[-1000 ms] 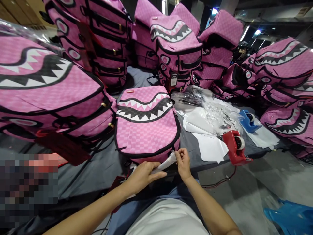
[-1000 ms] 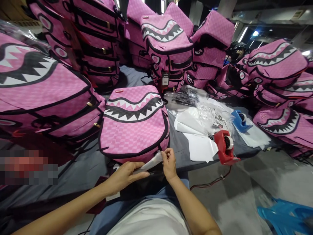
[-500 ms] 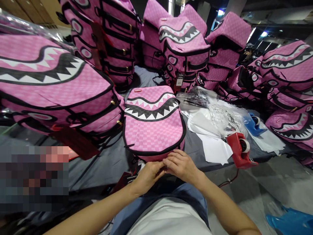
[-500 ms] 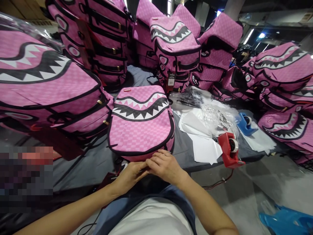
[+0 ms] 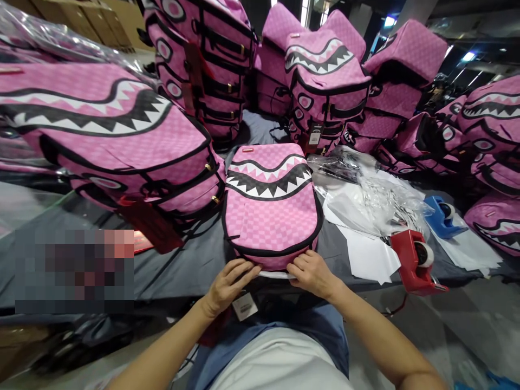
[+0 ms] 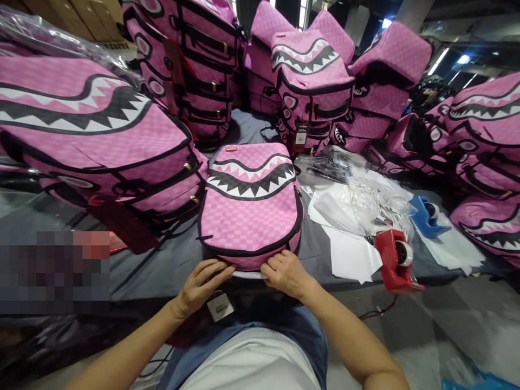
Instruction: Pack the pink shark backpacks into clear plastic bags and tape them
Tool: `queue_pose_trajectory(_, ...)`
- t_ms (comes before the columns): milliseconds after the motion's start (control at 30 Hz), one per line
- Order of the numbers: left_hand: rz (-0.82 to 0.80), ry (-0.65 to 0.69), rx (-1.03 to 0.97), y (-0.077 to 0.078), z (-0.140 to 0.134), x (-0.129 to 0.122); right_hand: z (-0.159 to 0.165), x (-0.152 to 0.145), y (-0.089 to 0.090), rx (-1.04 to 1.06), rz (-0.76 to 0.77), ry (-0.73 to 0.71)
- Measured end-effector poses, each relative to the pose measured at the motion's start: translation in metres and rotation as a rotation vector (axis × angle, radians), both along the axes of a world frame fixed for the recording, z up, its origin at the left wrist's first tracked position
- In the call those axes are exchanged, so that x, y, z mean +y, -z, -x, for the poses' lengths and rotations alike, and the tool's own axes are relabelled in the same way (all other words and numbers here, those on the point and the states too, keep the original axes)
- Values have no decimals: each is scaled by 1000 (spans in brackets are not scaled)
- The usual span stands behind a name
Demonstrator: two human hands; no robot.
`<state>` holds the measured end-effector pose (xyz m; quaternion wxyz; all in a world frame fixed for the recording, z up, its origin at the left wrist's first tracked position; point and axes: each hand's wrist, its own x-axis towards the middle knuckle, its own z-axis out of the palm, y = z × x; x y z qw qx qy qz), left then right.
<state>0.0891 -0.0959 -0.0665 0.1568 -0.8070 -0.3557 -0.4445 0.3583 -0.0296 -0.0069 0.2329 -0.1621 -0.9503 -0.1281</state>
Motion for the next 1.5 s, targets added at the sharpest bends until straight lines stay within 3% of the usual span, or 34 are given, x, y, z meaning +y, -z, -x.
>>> queue_pose_trajectory(167,240,-116,-273,7,-13,-10,-12,0,2,1,62,1)
queue_pose_trajectory(400,373,-150,-294,2,-11,-6,-13,-1,6,21,92,-5)
queue_pose_trajectory(533,407,-243,-307,0,-12,-11,-13,-2,7,28,66,2)
queue_pose_trajectory(667,256,-345,-359,-21,-21,-30,-10,-3,9,87,22,12)
queue_pose_trajectory(733,187,-213,-300,-39,-35,-34,-10,-3,9,141,-23,-1)
queue_pose_trajectory(800,313,0,-176,-58,-55,-28,-11,-3,8,194,-56,-21)
queue_pose_trajectory(933,991,195,-29,-82,-88,7,-19,-3,10,243,-47,-45)
queue_pose_trajectory(1033,1288,277,4,-88,-96,35,-22,-1,18,234,9,-35)
queue_pose_trajectory(1167,1466,446,13,-92,-93,46,-21,-1,27,231,121,63)
queue_pose_trajectory(1300,1607,472,-111,-91,-84,36,-35,-27,10,368,242,219)
queue_pose_trajectory(1433,1511,400,-152,-87,-79,25,-50,-75,-10,686,562,519)
queue_pose_trajectory(1500,1454,388,-141,-86,-79,22,-44,-89,-9,765,773,541)
